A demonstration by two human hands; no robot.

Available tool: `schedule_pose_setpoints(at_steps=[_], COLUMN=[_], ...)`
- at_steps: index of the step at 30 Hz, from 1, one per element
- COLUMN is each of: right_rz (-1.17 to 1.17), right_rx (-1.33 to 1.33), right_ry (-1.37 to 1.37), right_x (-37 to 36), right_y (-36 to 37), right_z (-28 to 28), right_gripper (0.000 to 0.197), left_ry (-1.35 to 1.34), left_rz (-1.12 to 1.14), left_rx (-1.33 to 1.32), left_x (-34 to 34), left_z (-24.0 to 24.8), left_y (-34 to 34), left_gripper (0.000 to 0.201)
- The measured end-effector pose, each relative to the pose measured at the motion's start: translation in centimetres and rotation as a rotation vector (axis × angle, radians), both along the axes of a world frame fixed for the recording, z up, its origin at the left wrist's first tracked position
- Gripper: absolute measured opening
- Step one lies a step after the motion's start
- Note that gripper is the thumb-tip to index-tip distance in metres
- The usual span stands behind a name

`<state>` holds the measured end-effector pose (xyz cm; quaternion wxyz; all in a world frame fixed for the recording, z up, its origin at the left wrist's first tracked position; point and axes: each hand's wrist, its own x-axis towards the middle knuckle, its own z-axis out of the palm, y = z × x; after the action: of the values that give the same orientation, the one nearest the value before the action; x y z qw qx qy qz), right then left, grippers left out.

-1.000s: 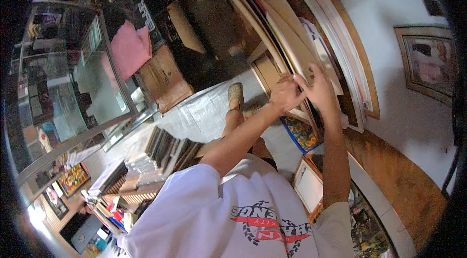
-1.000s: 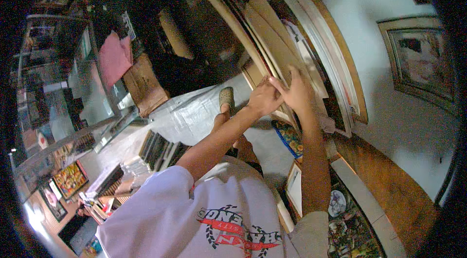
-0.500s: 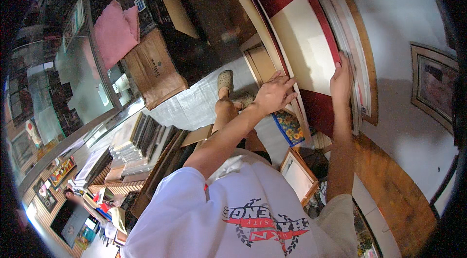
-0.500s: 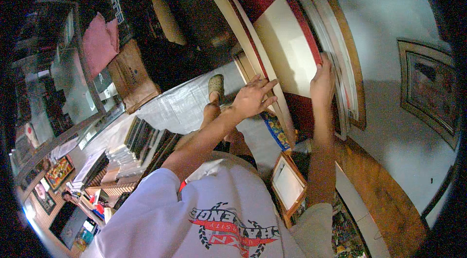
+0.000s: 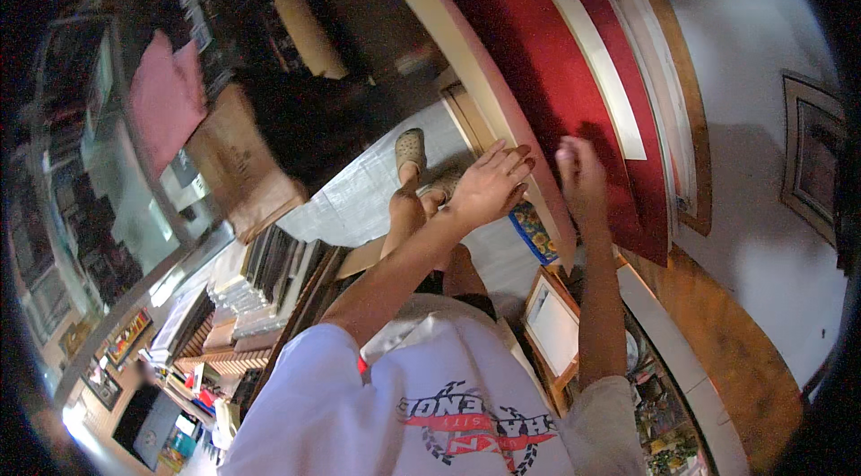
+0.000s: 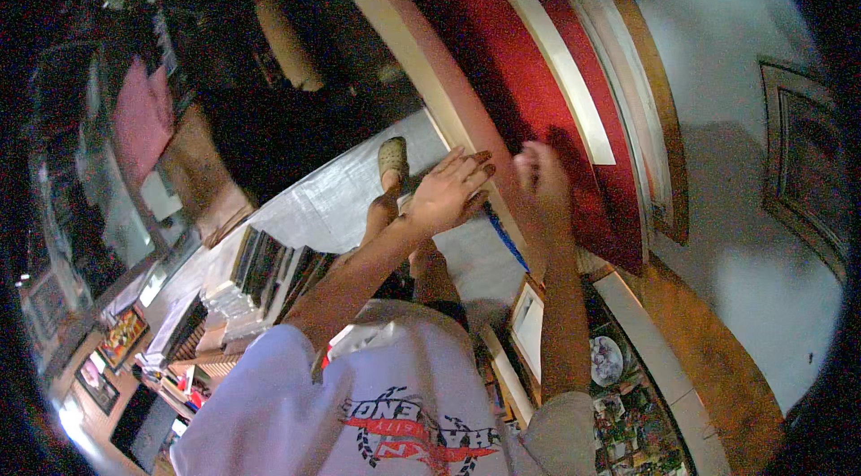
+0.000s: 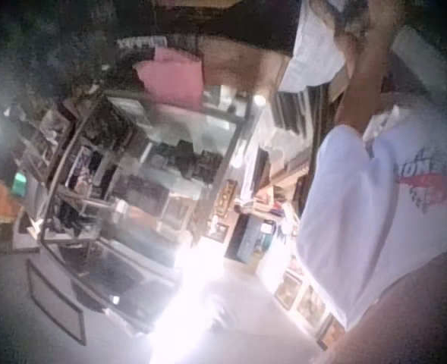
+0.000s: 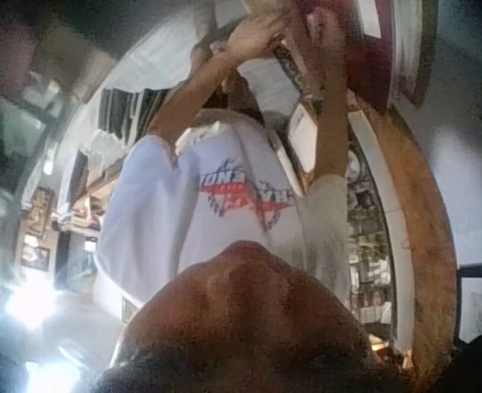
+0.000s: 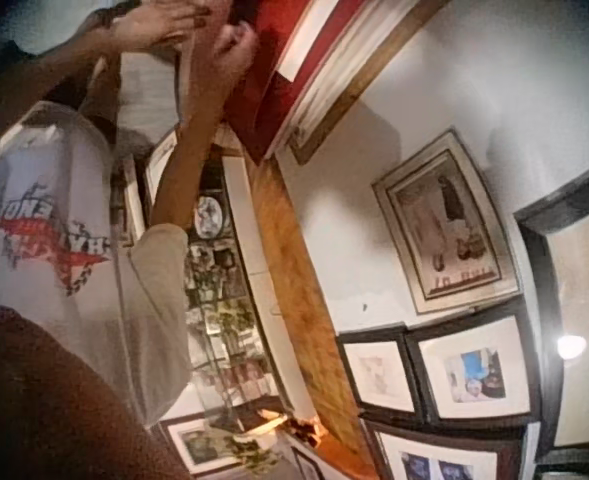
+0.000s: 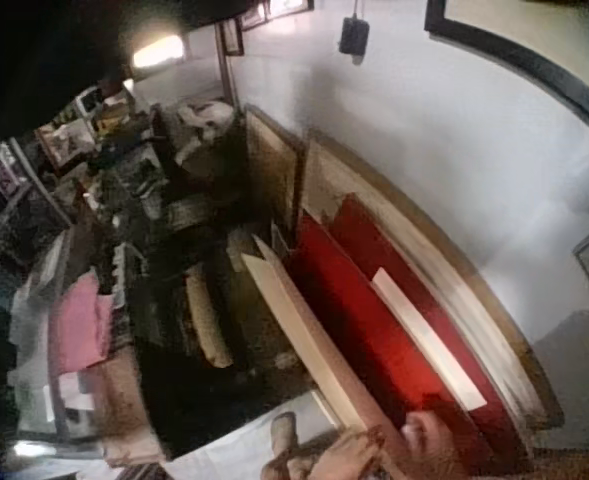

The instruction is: The person selects a large white board from a stack, carries it to a workbench, and uses a tape measure and pencil to mark dimensions. They then use a utility knife to cut the board along the marked lines.

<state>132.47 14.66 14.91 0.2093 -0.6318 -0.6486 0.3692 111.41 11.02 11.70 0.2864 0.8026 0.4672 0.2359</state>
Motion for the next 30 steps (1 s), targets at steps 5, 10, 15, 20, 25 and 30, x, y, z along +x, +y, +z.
schedule_pose_setpoints(at_steps=[5,10,15,20,25,30], right_rz=[0.066,0.039,0.069,0.055,0.012,0.241], right_rx=[0.095,-0.265,-0.111,-0.016,-0.083,0.057], right_ry=[0.083,-0.231,-0.381,-0.371,-0.387,-0.280], right_x=[-4.3,-1.1,2.0,3.1,2.3,-2.9], right_y=[-0.3,3.2,5.9,5.8,5.3,0.3], right_z=[-2.6,-1.9,-2.7,-3.8,-2.9,-2.8], right_gripper=[0.038,0.041,0.050,0.052,0.049,0.051], left_ry=[0.087,0.199,0.473,0.353,0.300,0.229], left_rz=[-0.031,-0.174,-0.255,-0.188,-0.176,-0.122], left_rx=[-0.007,-0.022,0.151,0.120,0.070,0.125], left_x=[-0.2,-1.2,-1.0,-1.2,-1.6,-1.5], left_z=[-1.1,-2.8,-3.2,-3.0,-3.7,-5.4], left_y=[-0.8,-1.2,-1.2,-0.8,-1.2,-2.0], left_gripper=[0.049,0.064,0.057,0.046,0.048,0.041])
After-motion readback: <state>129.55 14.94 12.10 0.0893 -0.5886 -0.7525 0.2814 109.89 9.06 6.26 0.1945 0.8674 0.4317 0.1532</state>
